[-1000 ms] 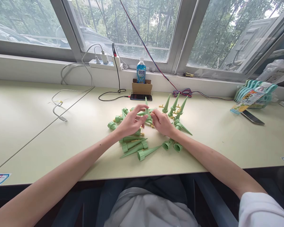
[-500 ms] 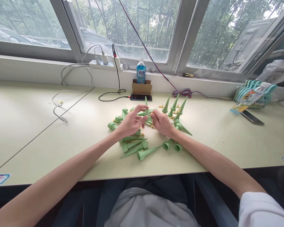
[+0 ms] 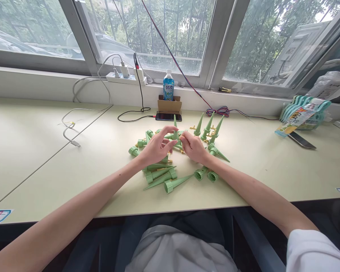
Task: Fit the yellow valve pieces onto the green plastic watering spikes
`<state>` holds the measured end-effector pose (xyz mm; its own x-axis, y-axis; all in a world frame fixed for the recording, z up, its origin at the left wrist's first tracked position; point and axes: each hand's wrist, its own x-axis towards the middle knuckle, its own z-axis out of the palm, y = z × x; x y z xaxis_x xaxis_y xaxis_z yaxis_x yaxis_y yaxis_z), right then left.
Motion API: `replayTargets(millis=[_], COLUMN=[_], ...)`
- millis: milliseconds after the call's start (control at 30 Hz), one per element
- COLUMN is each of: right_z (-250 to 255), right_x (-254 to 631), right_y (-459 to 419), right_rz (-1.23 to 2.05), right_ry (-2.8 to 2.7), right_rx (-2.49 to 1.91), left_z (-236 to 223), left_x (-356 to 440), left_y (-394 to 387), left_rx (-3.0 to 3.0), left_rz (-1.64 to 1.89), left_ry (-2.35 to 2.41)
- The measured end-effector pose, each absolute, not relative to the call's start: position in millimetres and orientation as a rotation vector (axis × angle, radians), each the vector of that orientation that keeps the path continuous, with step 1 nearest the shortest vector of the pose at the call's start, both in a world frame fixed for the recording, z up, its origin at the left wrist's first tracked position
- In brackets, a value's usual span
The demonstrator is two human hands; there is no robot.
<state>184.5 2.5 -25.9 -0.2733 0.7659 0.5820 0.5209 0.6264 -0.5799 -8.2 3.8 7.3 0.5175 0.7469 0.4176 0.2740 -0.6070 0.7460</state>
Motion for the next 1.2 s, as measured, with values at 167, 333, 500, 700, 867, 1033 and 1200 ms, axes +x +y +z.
replayTargets(millis=[167,333,500,700,867,1033,1200], right_z=[-25.1,-24.4,-24.2,-24.8,-24.8,-24.5,-24.6], right_x=[184.5,184.4,184.1,184.6,184.5,184.0,184.5], right_y=[2.4,1.9,1.5,1.3,1.9,1.7,1.6], right_rz=[0.346,0.357,0.365,0.37,0.369,0.386,0.397], right_ry=[-1.952,-1.952,-1.95,-1.948,-1.947,-1.941,-1.943], right_rx=[-1.018,-1.013,-1.026,-1.02,-1.027,-1.027,-1.026], left_z=[7.7,8.1,9.1,9.8,9.0,9.0,9.4], left_x=[-8.4,-8.3,-8.4,-8.9,-9.3,-9.5,-9.1], left_y=[3.7,3.3,2.6,2.5,3.3,3.1,2.7], left_rx=[2.18,2.213,2.269,2.333,2.391,2.401,2.399], left_rz=[0.985,1.0,0.989,0.974,0.987,0.979,0.968], left_ry=[0.833,0.825,0.856,0.864,0.858,0.873,0.887])
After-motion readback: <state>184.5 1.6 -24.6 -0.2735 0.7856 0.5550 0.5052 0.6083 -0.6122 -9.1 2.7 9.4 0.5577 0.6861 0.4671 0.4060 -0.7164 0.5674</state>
